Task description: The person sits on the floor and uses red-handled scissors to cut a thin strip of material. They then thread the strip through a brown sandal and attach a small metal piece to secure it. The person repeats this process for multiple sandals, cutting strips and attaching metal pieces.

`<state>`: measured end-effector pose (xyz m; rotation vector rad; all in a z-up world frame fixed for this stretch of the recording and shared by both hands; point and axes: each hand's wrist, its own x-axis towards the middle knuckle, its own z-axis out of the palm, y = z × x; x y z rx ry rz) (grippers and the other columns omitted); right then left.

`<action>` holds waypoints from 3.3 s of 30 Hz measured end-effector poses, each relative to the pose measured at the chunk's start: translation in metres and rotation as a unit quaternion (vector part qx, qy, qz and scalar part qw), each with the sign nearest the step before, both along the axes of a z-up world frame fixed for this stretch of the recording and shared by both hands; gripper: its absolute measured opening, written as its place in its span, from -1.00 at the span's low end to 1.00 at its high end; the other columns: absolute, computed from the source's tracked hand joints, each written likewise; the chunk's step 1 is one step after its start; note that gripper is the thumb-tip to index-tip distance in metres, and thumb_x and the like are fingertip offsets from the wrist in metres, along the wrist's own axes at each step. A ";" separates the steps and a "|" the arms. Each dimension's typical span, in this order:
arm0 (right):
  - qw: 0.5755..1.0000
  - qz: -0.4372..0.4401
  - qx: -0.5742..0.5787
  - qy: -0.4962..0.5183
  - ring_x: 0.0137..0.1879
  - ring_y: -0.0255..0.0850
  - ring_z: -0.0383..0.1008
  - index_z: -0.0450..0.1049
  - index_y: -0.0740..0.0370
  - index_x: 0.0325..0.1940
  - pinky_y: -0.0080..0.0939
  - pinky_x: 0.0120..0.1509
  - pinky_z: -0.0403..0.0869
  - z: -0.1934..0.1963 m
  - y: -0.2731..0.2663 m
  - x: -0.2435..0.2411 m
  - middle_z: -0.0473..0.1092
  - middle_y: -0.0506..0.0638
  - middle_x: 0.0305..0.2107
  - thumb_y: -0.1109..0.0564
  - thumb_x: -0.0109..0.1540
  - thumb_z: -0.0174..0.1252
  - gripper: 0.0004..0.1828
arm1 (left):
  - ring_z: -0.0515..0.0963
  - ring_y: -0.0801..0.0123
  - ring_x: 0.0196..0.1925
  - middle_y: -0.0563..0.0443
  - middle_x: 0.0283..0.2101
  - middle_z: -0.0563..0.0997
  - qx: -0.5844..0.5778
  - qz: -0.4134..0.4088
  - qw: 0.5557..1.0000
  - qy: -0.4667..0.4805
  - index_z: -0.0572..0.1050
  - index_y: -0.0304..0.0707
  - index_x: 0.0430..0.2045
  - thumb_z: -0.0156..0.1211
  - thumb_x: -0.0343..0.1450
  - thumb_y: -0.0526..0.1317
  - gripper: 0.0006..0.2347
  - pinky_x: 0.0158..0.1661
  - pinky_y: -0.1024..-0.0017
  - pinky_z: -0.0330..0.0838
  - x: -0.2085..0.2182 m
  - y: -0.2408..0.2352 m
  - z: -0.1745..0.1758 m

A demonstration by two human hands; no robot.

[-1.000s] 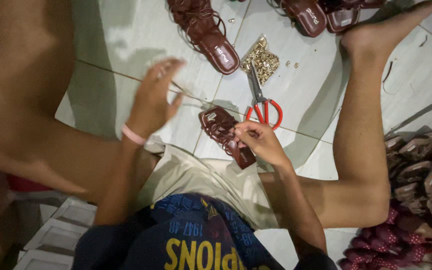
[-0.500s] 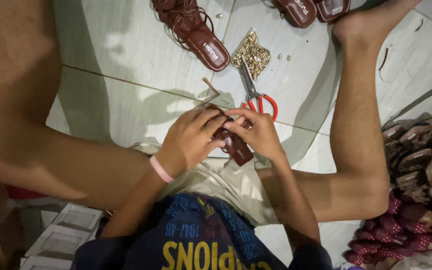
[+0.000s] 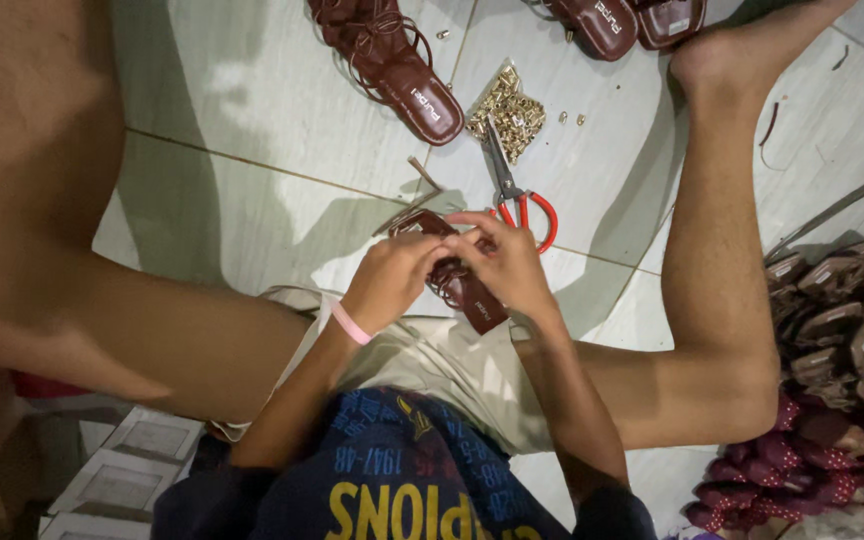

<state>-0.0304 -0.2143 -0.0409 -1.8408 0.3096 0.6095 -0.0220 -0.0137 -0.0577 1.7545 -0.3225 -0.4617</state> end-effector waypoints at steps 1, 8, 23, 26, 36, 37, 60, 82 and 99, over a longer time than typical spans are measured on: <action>1.000 -0.020 -0.009 -0.014 -0.30 -0.39 0.53 0.53 0.28 0.13 -0.35 -0.22 0.52 -0.005 -0.005 -0.001 0.60 0.01 -0.34 0.19 0.33 0.22 -0.72 | 0.73 0.11 -0.22 -0.23 -0.23 0.69 0.006 0.013 1.000 0.009 0.54 -0.33 -0.11 0.14 0.51 -0.35 -0.87 -0.24 0.31 0.57 -0.002 0.000 -0.007; 0.941 -0.018 -0.315 -0.121 -0.11 -0.04 0.50 0.49 0.33 0.03 -0.10 -0.04 0.49 -0.039 -0.033 -0.023 0.48 0.15 -0.18 0.13 0.24 0.36 -0.66 | 0.68 0.51 -0.34 -0.01 -0.36 0.70 -0.036 0.096 0.981 0.165 0.53 -0.38 -0.13 0.05 0.55 -0.31 -0.86 -0.29 0.50 0.53 -0.002 0.005 -0.044; 0.988 -0.026 -0.135 -0.070 -0.07 -0.20 0.45 0.28 0.33 0.21 -0.21 0.00 0.47 -0.071 -0.054 -0.046 0.43 0.07 -0.14 0.27 0.21 0.27 -0.48 | 0.43 0.50 -0.42 0.05 -0.48 0.50 -0.081 0.173 0.958 0.213 0.56 -0.37 -0.09 0.01 0.61 -0.24 -0.81 -0.37 0.51 0.34 0.004 0.003 -0.020; 0.992 -0.098 -0.077 -0.030 -0.26 -0.36 0.32 0.28 0.30 -0.04 -0.32 -0.20 0.36 -0.056 -0.033 -0.050 0.35 -0.09 -0.38 0.26 0.26 0.29 -0.68 | 0.52 0.47 -0.44 -0.01 -0.49 0.57 -0.072 0.169 0.958 0.222 0.56 -0.41 -0.19 0.03 0.59 -0.26 -0.82 -0.38 0.49 0.39 0.006 0.005 -0.020; 0.963 -0.176 0.083 0.185 -0.64 -0.30 0.11 0.41 0.20 -0.10 -0.33 -0.51 0.14 -0.027 -0.005 -0.075 0.19 -0.04 -0.66 0.12 0.42 -0.05 -0.85 | 0.66 0.53 -0.28 -0.04 -0.30 0.72 -0.069 0.178 0.974 0.124 0.61 -0.44 -0.22 0.15 0.51 -0.32 -0.86 -0.25 0.54 0.52 0.008 0.003 -0.016; 0.986 -0.117 0.061 0.101 -0.54 -0.34 0.13 0.41 0.22 -0.08 -0.35 -0.43 0.19 -0.028 -0.004 -0.076 0.20 -0.07 -0.59 0.16 0.39 -0.03 -0.87 | 0.64 0.55 -0.29 -0.04 -0.31 0.72 -0.068 0.175 0.974 0.127 0.62 -0.45 -0.22 0.16 0.51 -0.32 -0.86 -0.28 0.55 0.50 0.010 0.004 -0.016; 0.972 0.081 -0.194 0.108 -0.24 0.38 0.48 0.36 0.30 -0.09 0.23 -0.20 0.41 -0.012 0.016 -0.084 0.45 0.38 -0.48 0.02 0.28 0.14 -0.71 | 0.40 0.66 -0.46 0.02 -0.41 0.61 -0.060 0.136 0.975 0.165 0.61 -0.48 -0.22 0.18 0.48 -0.35 -0.87 -0.48 0.56 0.31 -0.011 -0.011 -0.045; 0.989 -0.004 -0.106 0.104 -0.44 -0.10 0.35 0.49 0.34 -0.28 -0.06 -0.28 0.38 -0.041 0.020 -0.098 0.38 0.15 -0.57 -0.08 0.37 0.07 -0.60 | 0.44 0.56 -0.57 -0.05 -0.48 0.65 0.023 0.117 0.982 0.144 0.62 -0.42 -0.29 0.16 0.43 -0.32 -0.86 -0.51 0.50 0.31 -0.012 -0.020 -0.068; 0.972 -0.020 -0.210 0.107 -0.40 -0.09 0.44 0.53 0.27 -0.17 -0.09 -0.19 0.48 -0.035 -0.017 -0.093 0.48 0.12 -0.51 -0.16 0.23 0.29 -0.58 | 0.64 0.19 -0.36 -0.10 -0.33 0.65 0.202 0.170 0.964 -0.017 0.65 -0.27 -0.31 0.20 0.44 -0.32 -0.91 -0.29 0.27 0.50 0.009 0.024 -0.069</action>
